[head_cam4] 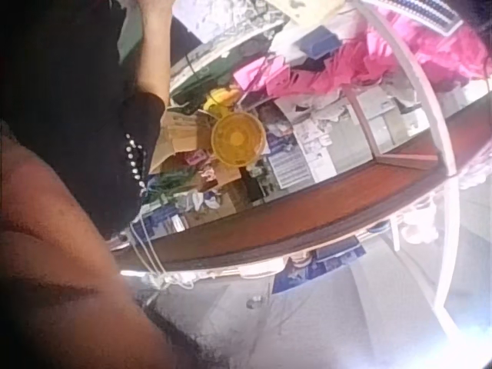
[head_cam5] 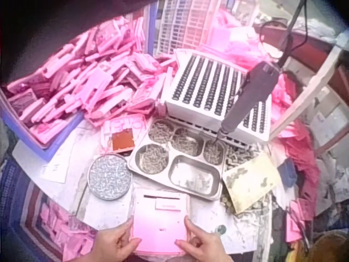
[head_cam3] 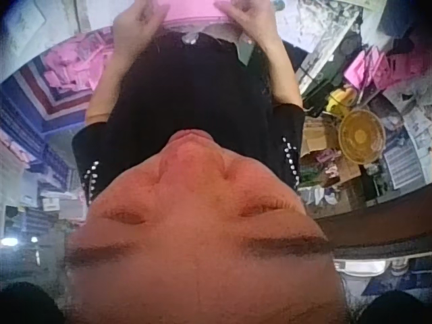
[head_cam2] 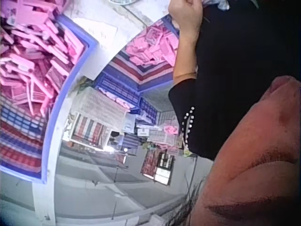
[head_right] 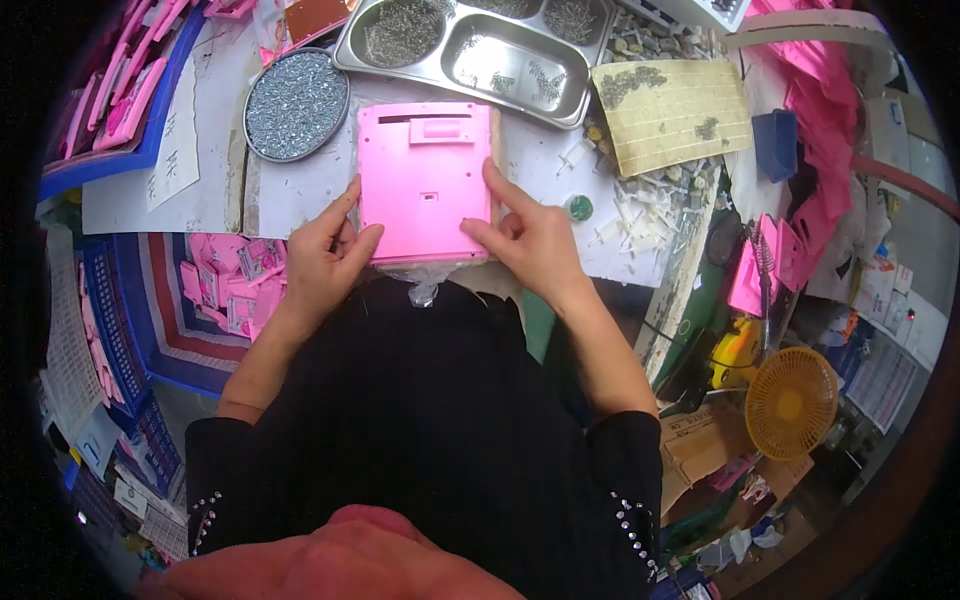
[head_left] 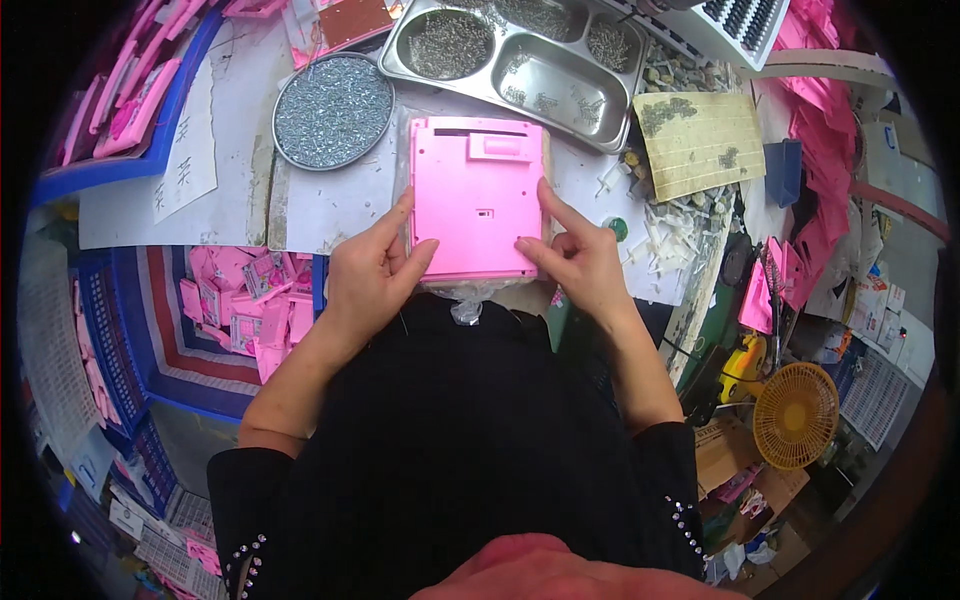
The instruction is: Soldering electronic components inside a pink plastic toy casing and then assembling the housing.
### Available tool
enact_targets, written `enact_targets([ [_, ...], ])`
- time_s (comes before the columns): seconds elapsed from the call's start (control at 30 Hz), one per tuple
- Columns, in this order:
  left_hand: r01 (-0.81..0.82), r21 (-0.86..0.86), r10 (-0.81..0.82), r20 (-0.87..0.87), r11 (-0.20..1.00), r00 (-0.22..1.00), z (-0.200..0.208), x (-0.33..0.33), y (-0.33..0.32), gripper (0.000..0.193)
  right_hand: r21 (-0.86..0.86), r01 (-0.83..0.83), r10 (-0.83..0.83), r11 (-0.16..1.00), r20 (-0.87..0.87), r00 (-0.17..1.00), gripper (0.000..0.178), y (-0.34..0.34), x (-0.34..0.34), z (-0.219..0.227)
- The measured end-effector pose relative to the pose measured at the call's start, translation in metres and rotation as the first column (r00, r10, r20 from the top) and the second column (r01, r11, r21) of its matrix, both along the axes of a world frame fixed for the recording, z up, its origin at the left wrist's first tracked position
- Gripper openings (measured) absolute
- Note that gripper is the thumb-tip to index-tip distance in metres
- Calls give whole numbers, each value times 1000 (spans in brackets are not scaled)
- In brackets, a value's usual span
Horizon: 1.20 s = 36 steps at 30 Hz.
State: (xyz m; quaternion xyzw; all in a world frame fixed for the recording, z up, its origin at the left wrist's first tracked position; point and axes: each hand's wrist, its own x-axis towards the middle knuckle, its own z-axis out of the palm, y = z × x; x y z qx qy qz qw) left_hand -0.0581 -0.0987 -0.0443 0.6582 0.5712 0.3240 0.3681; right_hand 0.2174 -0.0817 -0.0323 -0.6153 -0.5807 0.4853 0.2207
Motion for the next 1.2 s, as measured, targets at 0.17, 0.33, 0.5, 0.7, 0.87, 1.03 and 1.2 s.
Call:
enact_targets([
  [0.17, 6, -29, -7, -24, 1000, 1000, -3, -4, -8, 59, -21, -22, 23, 1000, 96, 995, 69, 1, -1, 3],
  [0.33, 50, -26, -51, -43, 998, 998, 2, -15, 3, 58, -13, -52, 53, 999, 118, 992, 64, 8, 5, 5],
  [0.5, 90, -73, -86, 63, 993, 994, 11, -22, 5, 56, 101, -161, 144, 982, 153, 978, 61, 21, 19, 8],
  [0.7, 40, -84, -17, 256, 996, 966, -7, -22, -1, 61, 617, -415, 112, 669, 468, 876, 64, 34, -16, 12],
  [0.87, 163, -59, -125, 411, 985, 903, -15, -24, -12, 80, 762, -583, 168, 281, 559, 812, 82, 67, -73, -29],
  [1.03, 193, 10, -184, 361, 981, 914, -34, -22, -26, 86, 394, -850, 633, 349, 570, 524, 81, 72, -80, 20],
  [1.2, 185, 46, -185, 453, 982, 872, -52, -21, -29, 80, 468, -688, 621, 554, 317, 716, 68, 41, -79, 3],
])
